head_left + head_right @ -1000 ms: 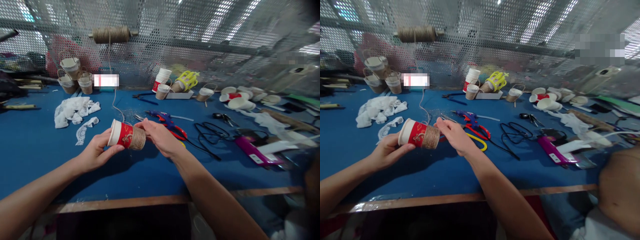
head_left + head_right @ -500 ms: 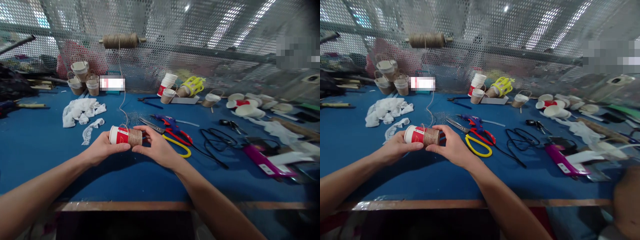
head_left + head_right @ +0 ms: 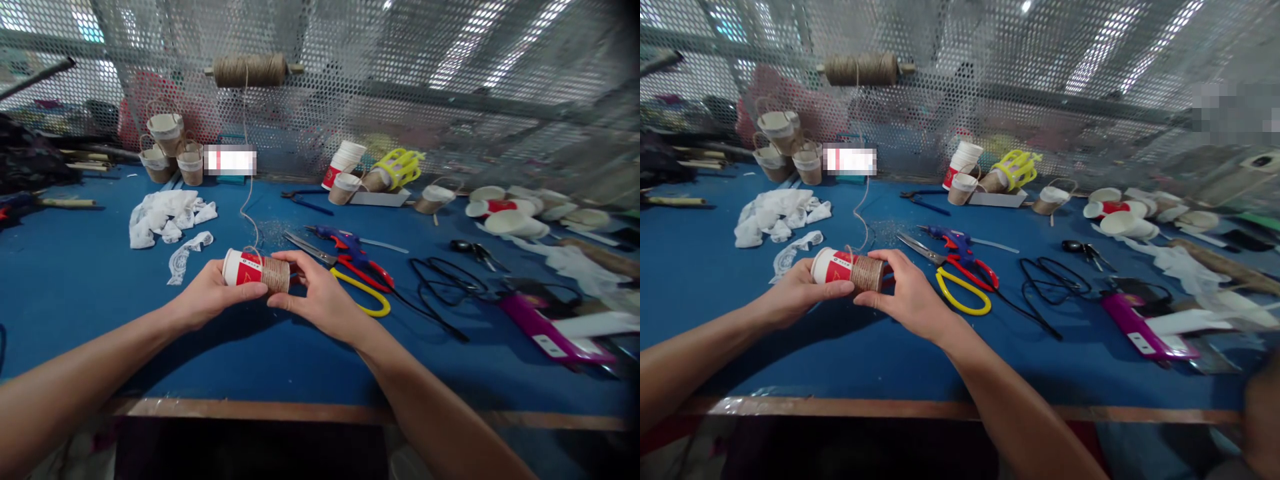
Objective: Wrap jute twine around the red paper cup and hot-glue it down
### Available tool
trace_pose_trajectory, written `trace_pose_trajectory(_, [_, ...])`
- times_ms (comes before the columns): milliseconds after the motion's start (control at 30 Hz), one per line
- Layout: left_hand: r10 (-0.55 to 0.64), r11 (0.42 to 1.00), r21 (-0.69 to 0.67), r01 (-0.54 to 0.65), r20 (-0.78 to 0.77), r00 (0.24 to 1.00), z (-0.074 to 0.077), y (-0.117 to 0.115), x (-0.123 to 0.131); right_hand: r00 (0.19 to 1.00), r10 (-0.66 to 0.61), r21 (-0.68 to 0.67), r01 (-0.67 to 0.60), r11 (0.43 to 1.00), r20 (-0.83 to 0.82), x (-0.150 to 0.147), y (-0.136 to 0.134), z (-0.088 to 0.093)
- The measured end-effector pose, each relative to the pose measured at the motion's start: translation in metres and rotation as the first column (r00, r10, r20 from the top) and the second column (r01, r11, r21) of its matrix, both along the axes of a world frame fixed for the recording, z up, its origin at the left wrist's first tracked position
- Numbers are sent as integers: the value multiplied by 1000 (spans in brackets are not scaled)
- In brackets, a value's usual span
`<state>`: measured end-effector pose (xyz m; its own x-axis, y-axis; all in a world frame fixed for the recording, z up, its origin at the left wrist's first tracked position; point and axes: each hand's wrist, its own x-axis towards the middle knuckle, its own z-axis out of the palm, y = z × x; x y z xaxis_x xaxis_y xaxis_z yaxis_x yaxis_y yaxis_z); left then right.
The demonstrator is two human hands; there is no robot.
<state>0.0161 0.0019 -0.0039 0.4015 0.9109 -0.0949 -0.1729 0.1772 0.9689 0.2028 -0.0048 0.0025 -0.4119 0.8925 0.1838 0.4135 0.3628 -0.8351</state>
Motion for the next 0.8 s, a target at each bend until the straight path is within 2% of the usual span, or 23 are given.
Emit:
trace_pose_trajectory(167, [18,999,38,-16,-48,999,2,-1,0,1000,-18,28,18,999,15,-1,-1,1])
trace_pose_trajectory(267, [17,994,112,-4,-107,994,3,-3,0,1000,-3,31,3,1000,6,0,-2,3])
trace_pose_trajectory(400, [-79,951,268,153,-269,960,3,-9,1,999,-13,39,15,999,-43,2,-2,10])
trace_pose_trajectory(533, [-136,863,399,310,-408,903,2,-13,1,997,-2,-95,-5,995,-78,0,-1,15])
trace_pose_trajectory(633, [-131,798,468,380,-481,867,1,-13,1,992,9,-214,-36,976,-125,-3,-1,15])
trace_pose_trajectory(700, [-109,762,504,406,-518,848,1,-13,1,981,-31,-259,-20,966,-192,-4,-1,14])
trace_pose_trajectory(733, [-102,758,510,406,-523,846,2,-13,1,972,-57,-273,-7,962,-228,-5,-1,13])
trace_pose_trajectory(800, [-126,790,472,390,-498,858,4,-13,1,954,-106,-293,20,956,-282,-4,-1,12])
